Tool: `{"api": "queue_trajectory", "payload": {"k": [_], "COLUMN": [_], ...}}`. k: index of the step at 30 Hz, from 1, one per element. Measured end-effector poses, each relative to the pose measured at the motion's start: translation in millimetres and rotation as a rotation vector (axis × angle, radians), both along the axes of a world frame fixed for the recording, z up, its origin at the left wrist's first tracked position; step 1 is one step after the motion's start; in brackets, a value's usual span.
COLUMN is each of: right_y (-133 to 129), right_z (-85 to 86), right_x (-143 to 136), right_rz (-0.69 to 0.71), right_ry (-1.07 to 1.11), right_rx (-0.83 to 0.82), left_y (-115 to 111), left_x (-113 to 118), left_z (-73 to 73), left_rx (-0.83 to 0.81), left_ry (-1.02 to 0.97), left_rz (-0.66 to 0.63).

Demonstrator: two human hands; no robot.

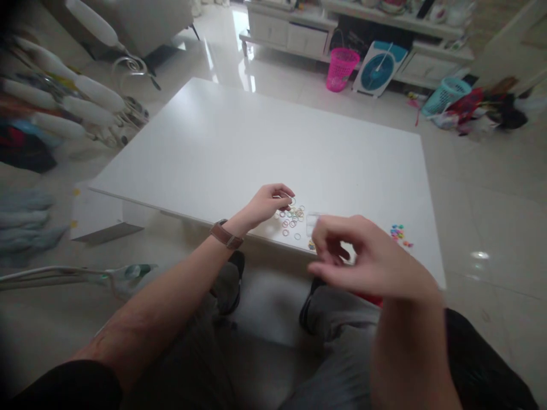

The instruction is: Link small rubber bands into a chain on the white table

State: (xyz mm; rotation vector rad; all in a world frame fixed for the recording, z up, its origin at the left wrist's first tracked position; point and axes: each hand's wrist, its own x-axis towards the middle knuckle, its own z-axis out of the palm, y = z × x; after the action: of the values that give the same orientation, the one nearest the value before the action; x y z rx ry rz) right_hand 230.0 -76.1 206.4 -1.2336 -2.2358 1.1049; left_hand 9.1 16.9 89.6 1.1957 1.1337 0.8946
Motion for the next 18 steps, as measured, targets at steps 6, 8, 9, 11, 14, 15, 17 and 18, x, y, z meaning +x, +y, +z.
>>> {"api": "queue_trajectory", "payload": {"k": [6,8,9,11,14,15,17,18], "right_y": [52.2,51.4,49.7,45.9,40.5,38.5,33.7,31.0], "right_z": [-67.8,-80.5,-83.6,-86.1,-88.5,-89.9,-93.3,-94.8], "right_x": [-22.3,-26.1,-27.6,-31.5,-41.6,-46.4,-57.0,-62.2], "right_rz": [-0.110,-0.086,-0.071,-0.045,-0.002,0.014,0.040,0.050], "right_ry": [-0.068,-0.060,-0.053,-0.035,-0.038,-0.052,-0.089,-0.111], "right_rx": [-0.107,-0.140,-0.139,-0.130,-0.134,-0.139,-0.140,-0.135], "left_y": [-1.0,-1.4,-1.6,-2.3,-6.5,-8.9,-14.7,-17.7], "left_x": [-11.2,-13.4,-13.7,-11.6,-1.8,2.7,12.2,16.6], "left_z": [7.0,7.4,7.1,6.2,6.1,6.6,7.5,7.6], "left_rx": [0.082,0.097,0.104,0.158,0.284,0.306,0.308,0.304], "left_ry": [0.079,0.100,0.113,0.135,0.111,0.090,0.056,0.047], "left_rz": [0.018,0.016,0.019,0.046,0.153,0.187,0.199,0.181]}}
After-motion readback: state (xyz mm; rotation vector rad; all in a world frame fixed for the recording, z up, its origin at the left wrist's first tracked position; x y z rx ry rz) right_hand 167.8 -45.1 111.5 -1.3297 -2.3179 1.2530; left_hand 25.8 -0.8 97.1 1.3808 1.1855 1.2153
